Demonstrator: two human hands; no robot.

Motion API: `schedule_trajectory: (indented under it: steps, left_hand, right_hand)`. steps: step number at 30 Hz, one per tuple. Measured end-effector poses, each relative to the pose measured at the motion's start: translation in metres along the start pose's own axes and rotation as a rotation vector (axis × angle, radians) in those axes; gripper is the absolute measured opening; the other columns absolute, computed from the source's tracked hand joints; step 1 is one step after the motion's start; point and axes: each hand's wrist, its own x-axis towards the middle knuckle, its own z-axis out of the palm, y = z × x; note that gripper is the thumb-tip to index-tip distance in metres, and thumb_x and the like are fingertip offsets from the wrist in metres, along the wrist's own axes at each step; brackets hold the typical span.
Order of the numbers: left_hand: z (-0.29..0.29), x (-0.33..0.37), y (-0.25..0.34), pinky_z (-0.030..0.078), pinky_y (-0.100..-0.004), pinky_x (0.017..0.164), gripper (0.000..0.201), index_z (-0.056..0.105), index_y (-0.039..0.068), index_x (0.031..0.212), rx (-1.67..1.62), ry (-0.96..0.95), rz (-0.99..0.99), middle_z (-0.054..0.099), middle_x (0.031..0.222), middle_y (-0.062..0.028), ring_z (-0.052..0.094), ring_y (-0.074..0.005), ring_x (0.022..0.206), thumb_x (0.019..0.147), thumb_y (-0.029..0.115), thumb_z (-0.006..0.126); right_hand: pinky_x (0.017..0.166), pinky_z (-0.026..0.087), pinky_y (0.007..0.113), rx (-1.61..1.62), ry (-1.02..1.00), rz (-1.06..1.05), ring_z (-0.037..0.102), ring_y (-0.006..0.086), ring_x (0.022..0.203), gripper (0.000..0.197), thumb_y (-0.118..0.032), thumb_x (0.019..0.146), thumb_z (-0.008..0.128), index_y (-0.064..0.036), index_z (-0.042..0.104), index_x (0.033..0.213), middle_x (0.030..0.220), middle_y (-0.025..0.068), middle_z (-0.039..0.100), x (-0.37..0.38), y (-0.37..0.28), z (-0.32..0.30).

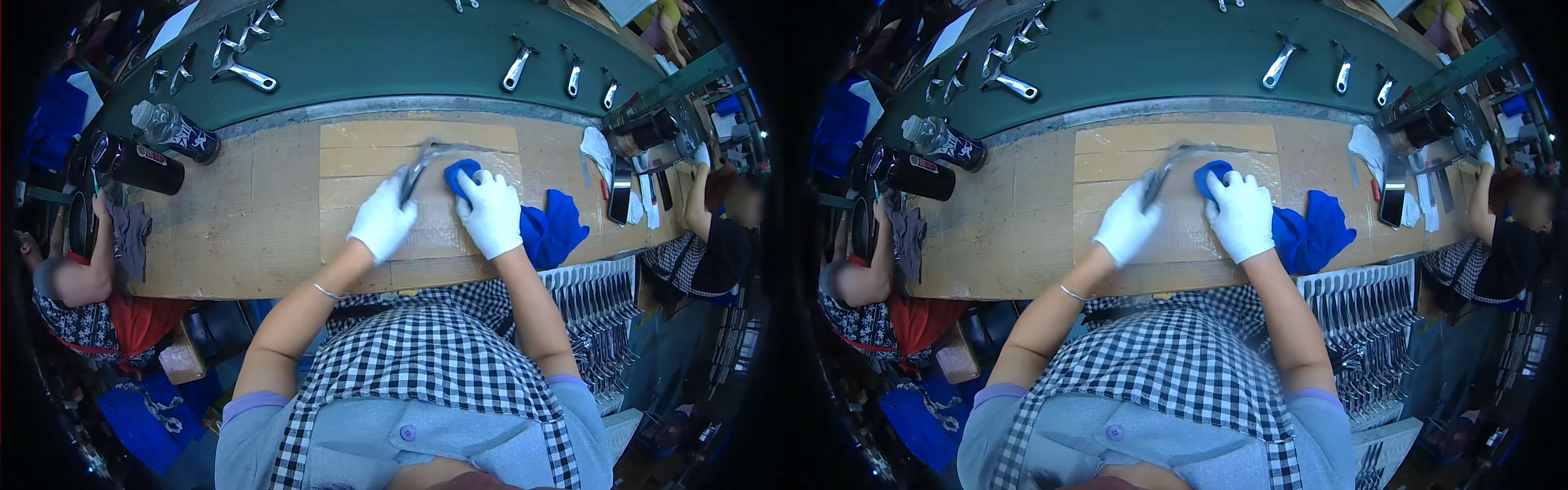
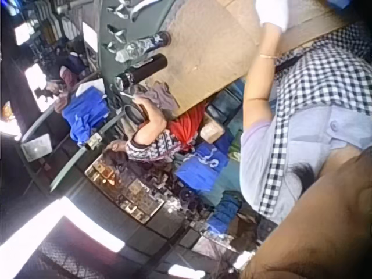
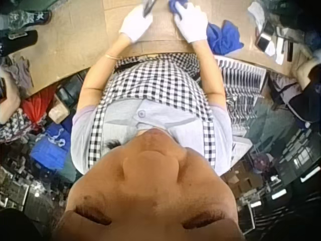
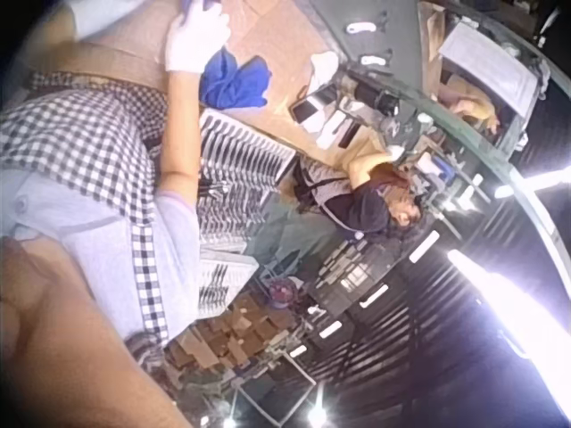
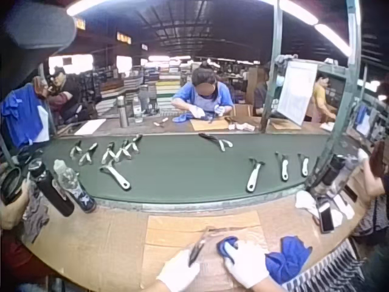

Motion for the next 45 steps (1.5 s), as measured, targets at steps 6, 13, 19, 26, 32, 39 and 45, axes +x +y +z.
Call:
schedule_trajectory:
  steps: [6, 13, 19, 26, 32, 39, 45]
  left_hand:
    - [-0.034, 0.005, -0.039, 0.041, -0.0225, 0.046, 0.032, 0.049, -0.001, 0.132, -1.389, -0.574, -0.89, 0.055, 0.082, -0.0012, 0.049, -0.0096, 0.057, 0.106, 0.016, 0.047]
    - [-0.043, 0.016, -0.027, 0.036, -0.021, 0.044, 0.026, 0.055, -0.001, 0.125, -1.216, -0.616, -0.972, 0.049, 0.073, 0.0039, 0.041, -0.0057, 0.053, 0.107, 0.018, 0.052]
    - [-0.045, 0.022, -0.025, 0.034, -0.0216, 0.044, 0.022, 0.058, 0.001, 0.117, -1.123, -0.632, -0.92, 0.048, 0.07, 0.0049, 0.041, -0.0047, 0.052, 0.106, 0.02, 0.057]
    - [-0.047, 0.019, -0.017, 0.039, -0.0243, 0.045, 0.025, 0.059, 0.003, 0.118, -0.997, -0.598, -0.882, 0.049, 0.072, 0.0037, 0.044, -0.0072, 0.052, 0.104, 0.023, 0.06]
    - [-0.042, 0.015, -0.011, 0.039, -0.026, 0.045, 0.019, 0.054, 0.006, 0.107, -0.874, -0.554, -0.84, 0.048, 0.069, 0.0033, 0.045, -0.0085, 0.051, 0.104, 0.024, 0.059]
    - [-0.034, 0.004, 0.0, 0.042, -0.0276, 0.047, 0.024, 0.053, 0.008, 0.098, -0.664, -0.462, -0.744, 0.051, 0.067, 0.0018, 0.049, -0.0103, 0.051, 0.103, 0.03, 0.061]
    - [-0.051, 0.0, -0.014, 0.054, -0.0404, 0.069, 0.034, 0.063, 0.003, 0.095, 0.043, -0.204, -0.322, 0.063, 0.078, -0.0089, 0.065, -0.0264, 0.072, 0.096, 0.037, 0.067]
  right_hand:
    - [0.081, 0.056, 0.048, 0.391, 0.24, 0.116, 0.068, 0.0373, 0.093, 0.03, -0.018, 0.087, 0.067, -0.0107, 0.068, 0.116, 0.102, 0.0156, 0.07, 0.032, -0.004, 0.015]
    - [0.072, 0.055, 0.044, 0.32, 0.089, -0.135, 0.066, 0.0299, 0.083, 0.031, -0.014, 0.082, 0.069, -0.0198, 0.068, 0.113, 0.093, 0.0079, 0.065, 0.072, -0.062, 0.048]
    - [0.068, 0.056, 0.044, 0.227, 0.141, -0.197, 0.067, 0.0296, 0.082, 0.029, -0.015, 0.082, 0.07, -0.0184, 0.064, 0.111, 0.093, 0.0079, 0.064, 0.07, -0.055, 0.056]
    - [0.087, 0.055, 0.047, 0.423, -0.188, -0.009, 0.069, 0.0351, 0.1, 0.026, -0.022, 0.093, 0.06, -0.0142, 0.072, 0.114, 0.11, 0.0132, 0.071, 0.054, -0.014, 0.005]
    - [0.09, 0.054, 0.048, 0.66, -0.24, 0.17, 0.068, 0.0377, 0.102, 0.025, -0.026, 0.095, 0.06, -0.0137, 0.069, 0.114, 0.114, 0.0155, 0.072, 0.06, -0.057, 0.02]
    - [0.078, 0.057, 0.046, 0.405, 0.155, 0.103, 0.07, 0.0339, 0.092, 0.021, -0.018, 0.087, 0.065, -0.0161, 0.069, 0.107, 0.101, 0.0113, 0.072, 0.047, -0.039, 0.046]
    - [0.1, 0.052, 0.045, 0.729, 0.142, 0.6, 0.065, 0.0413, 0.117, 0.049, -0.029, 0.091, 0.068, -0.0016, 0.064, 0.131, 0.127, 0.0256, 0.067, 0.055, -0.012, 0.014]
